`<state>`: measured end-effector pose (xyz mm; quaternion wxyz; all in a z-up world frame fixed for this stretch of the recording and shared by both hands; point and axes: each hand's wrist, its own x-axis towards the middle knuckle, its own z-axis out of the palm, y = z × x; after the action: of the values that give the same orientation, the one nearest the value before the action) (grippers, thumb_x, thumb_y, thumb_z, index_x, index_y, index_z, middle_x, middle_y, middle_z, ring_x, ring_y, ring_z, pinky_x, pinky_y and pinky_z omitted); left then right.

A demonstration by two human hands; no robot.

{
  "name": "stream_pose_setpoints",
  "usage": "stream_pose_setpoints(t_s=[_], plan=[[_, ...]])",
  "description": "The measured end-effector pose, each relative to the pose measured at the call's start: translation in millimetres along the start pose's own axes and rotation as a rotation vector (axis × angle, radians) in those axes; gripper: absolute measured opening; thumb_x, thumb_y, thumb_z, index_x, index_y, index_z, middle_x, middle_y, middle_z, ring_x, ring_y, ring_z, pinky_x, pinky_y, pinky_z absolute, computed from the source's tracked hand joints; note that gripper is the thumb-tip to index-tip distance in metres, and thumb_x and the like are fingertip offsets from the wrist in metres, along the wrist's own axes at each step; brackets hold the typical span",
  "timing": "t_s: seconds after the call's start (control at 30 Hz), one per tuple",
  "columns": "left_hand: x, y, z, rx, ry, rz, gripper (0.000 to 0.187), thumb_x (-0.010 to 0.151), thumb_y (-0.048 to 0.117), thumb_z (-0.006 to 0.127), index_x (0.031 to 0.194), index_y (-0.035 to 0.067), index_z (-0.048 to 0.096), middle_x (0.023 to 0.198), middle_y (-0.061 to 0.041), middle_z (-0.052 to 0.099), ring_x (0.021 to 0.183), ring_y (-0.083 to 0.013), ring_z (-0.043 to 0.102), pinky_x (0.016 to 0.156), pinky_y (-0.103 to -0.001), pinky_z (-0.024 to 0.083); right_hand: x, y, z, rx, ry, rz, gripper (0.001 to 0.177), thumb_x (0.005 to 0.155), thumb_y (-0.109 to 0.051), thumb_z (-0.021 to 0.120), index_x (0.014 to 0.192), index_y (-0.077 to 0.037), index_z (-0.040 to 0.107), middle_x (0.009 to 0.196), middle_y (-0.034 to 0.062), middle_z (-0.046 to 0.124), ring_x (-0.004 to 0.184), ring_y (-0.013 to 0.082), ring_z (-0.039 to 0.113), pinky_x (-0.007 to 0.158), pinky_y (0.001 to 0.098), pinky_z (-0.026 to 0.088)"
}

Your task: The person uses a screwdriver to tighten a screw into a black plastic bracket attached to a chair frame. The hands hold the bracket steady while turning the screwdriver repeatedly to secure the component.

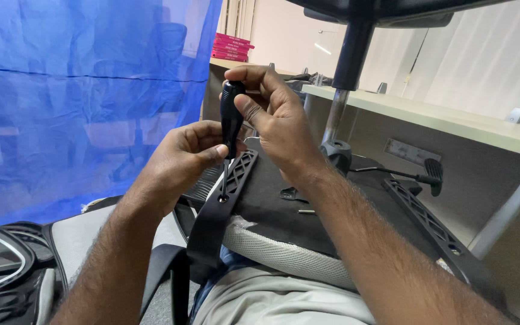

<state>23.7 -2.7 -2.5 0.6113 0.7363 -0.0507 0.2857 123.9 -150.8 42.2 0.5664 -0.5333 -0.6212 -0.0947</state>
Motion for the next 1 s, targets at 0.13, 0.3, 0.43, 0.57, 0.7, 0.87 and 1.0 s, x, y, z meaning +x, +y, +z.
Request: stream_pose_setpoints(t_s=[0.13, 0.3, 0.43, 0.57, 0.7, 0.87, 1.0], plan=[[2.6, 0.7, 2.2, -0.015, 0.004, 0.004, 0.029, 0.094, 0.01, 0.063, 0.121, 0.002, 0.07, 0.106, -0.01, 0.079, 0.101, -0.0156, 0.074, 0.094, -0.033, 0.059, 1.2, 0.3, -1.4, 0.029, 0.001, 0.039, 0.024, 0.109, -0.012, 0.053, 0.132, -0.013, 0.06, 0.115, 0.0036, 0.066, 0.113, 0.0115, 0.065, 0.105, 0.0298, 0.061], [3.1, 0.6, 3.5, -0.047, -0.012, 0.046, 0.028, 0.094, 0.007, 0.064, 0.12, 0.0, 0.07, 0.107, -0.011, 0.079, 0.1, -0.0162, 0.073, 0.093, -0.033, 0.058, 1.8, -0.2, -2.4, 0.07, 0.007, 0.057, 0.024, 0.109, -0.011, 0.052, 0.132, -0.013, 0.06, 0.116, 0.0041, 0.066, 0.114, 0.012, 0.065, 0.104, 0.0302, 0.06], [2.7, 2.4, 4.3, -0.02, 0.023, 0.005, 0.028, 0.093, 0.008, 0.064, 0.119, 0.001, 0.071, 0.105, -0.011, 0.079, 0.099, -0.0156, 0.074, 0.092, -0.032, 0.06, 2.5, 0.4, -2.8, 0.077, 0.01, 0.073, 0.025, 0.109, -0.011, 0.052, 0.132, -0.014, 0.06, 0.116, 0.0046, 0.066, 0.114, 0.0125, 0.065, 0.104, 0.0311, 0.061], [1.1, 3.7, 5.1, -0.001, 0.031, 0.004, 0.027, 0.093, 0.008, 0.065, 0.119, 0.001, 0.071, 0.104, -0.011, 0.08, 0.098, -0.0157, 0.075, 0.092, -0.032, 0.06, 1.8, 1.0, -3.6, 0.095, 0.003, 0.079, 0.025, 0.109, -0.012, 0.052, 0.132, -0.014, 0.06, 0.118, 0.0048, 0.067, 0.118, 0.0133, 0.066, 0.107, 0.0325, 0.061], [0.8, 4.4, 5.1, -0.012, 0.029, 0.028, 0.029, 0.093, 0.008, 0.065, 0.12, 0.001, 0.071, 0.104, -0.01, 0.08, 0.098, -0.016, 0.074, 0.092, -0.033, 0.06, 3.9, 1.7, -3.7, 0.137, -0.001, 0.09, 0.025, 0.108, -0.013, 0.053, 0.132, -0.014, 0.059, 0.121, 0.0044, 0.066, 0.121, 0.0153, 0.066, 0.107, 0.0348, 0.062], [-3.7, 6.6, 3.9, 0.02, 0.084, 0.016, 0.032, 0.088, 0.007, 0.071, 0.119, 0.0, 0.071, 0.103, -0.01, 0.08, 0.095, -0.015, 0.075, 0.089, -0.031, 0.061, 4.0, 0.7, -3.9, 0.216, -0.045, 0.078, 0.026, 0.11, -0.009, 0.047, 0.134, -0.011, 0.058, 0.126, 0.0078, 0.068, 0.125, 0.0181, 0.066, 0.107, 0.0373, 0.061], [-5.6, 9.1, 3.9, 0.027, 0.126, -0.005, 0.034, 0.085, 0.006, 0.076, 0.118, -0.001, 0.071, 0.1, -0.011, 0.08, 0.09, -0.015, 0.076, 0.085, -0.03, 0.063, 2.2, -0.7, -4.6, 0.245, -0.071, 0.05, 0.027, 0.112, -0.005, 0.043, 0.135, -0.008, 0.056, 0.129, 0.0105, 0.069, 0.125, 0.02, 0.067, 0.107, 0.0389, 0.062]])
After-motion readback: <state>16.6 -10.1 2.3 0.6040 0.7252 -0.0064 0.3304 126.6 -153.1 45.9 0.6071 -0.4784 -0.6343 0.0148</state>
